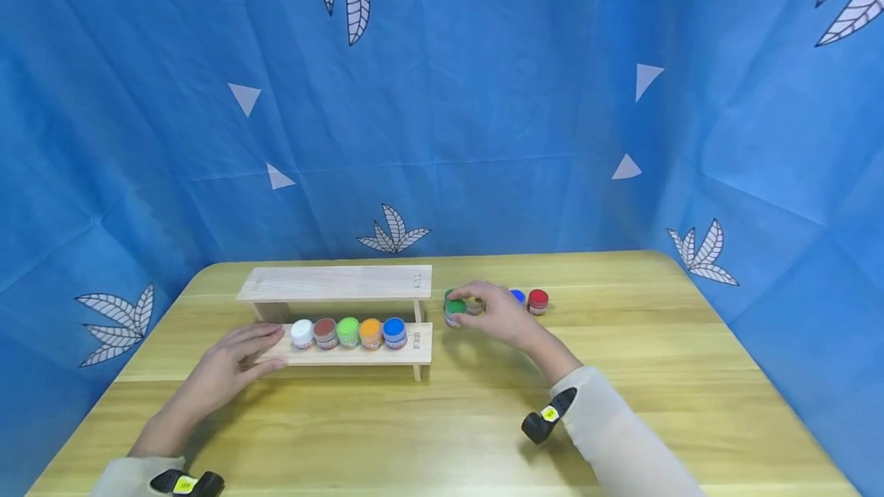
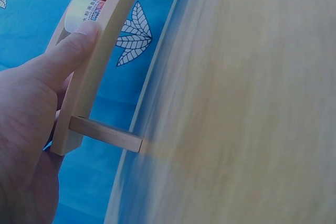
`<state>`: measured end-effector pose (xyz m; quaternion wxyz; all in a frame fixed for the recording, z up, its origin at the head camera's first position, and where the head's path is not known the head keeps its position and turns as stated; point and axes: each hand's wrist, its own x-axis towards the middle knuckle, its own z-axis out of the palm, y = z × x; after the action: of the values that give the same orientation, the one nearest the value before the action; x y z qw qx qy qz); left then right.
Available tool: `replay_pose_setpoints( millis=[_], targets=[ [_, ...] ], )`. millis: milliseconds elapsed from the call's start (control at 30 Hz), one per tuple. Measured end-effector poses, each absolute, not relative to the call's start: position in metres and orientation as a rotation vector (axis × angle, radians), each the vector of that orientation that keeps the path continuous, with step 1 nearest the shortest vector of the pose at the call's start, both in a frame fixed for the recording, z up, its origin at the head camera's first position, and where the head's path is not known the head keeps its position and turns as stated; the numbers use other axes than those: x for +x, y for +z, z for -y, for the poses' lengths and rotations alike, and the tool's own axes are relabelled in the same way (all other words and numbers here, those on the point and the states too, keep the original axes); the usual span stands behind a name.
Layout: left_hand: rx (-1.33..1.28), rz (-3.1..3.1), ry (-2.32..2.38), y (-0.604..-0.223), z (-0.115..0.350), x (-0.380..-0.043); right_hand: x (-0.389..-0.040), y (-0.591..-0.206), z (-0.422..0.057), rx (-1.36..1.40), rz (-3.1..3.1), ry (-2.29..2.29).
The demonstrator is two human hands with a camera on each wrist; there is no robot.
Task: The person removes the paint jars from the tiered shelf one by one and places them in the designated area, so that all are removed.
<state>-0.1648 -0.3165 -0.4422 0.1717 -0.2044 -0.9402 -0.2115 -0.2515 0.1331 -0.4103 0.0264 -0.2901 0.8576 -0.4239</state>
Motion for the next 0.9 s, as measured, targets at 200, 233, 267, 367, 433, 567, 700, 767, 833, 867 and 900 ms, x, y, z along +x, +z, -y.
replay_pose_setpoints(
  millis=[200, 233, 267, 367, 433, 567, 700, 767, 833, 867, 900],
  targets=[
    [-0.569, 2.67, -0.609, -0.446, 0.316, -0.166, -0.254, -0.428, -0.134, -0.853, -2.641, -1.299],
    [-0.567, 2.674, -0.611, -0.446, 0.316, -0.166, -0.254, -0.429, -0.134, -0.854, -2.644, -1.29],
    [-0.566, 2.676, -0.613, -0.446, 0.316, -0.166, -0.254, -0.43, -0.133, -0.854, -2.65, -1.279],
    [-0.562, 2.68, -0.616, -0.446, 0.315, -0.166, -0.254, -0.434, -0.132, -0.865, -2.659, -1.246],
    [-0.562, 2.682, -0.617, -0.445, 0.315, -0.166, -0.253, -0.437, -0.131, -0.88, -2.649, -1.249],
    [-0.559, 2.683, -0.614, -0.445, 0.315, -0.166, -0.253, -0.445, -0.13, -0.877, -2.63, -1.243],
    [-0.549, 2.687, -0.613, -0.445, 0.316, -0.165, -0.251, -0.449, -0.129, -0.882, -2.632, -1.209],
    [-0.545, 2.69, -0.61, -0.444, 0.315, -0.165, -0.25, -0.449, -0.128, -0.889, -2.632, -1.206],
    [-0.543, 2.694, -0.606, -0.444, 0.315, -0.165, -0.249, -0.45, -0.128, -0.898, -2.631, -1.208],
    [-0.542, 2.696, -0.606, -0.443, 0.315, -0.165, -0.249, -0.45, -0.128, -0.902, -2.631, -1.209],
    [-0.542, 2.698, -0.606, -0.443, 0.315, -0.165, -0.249, -0.45, -0.128, -0.907, -2.631, -1.21]
  ],
)
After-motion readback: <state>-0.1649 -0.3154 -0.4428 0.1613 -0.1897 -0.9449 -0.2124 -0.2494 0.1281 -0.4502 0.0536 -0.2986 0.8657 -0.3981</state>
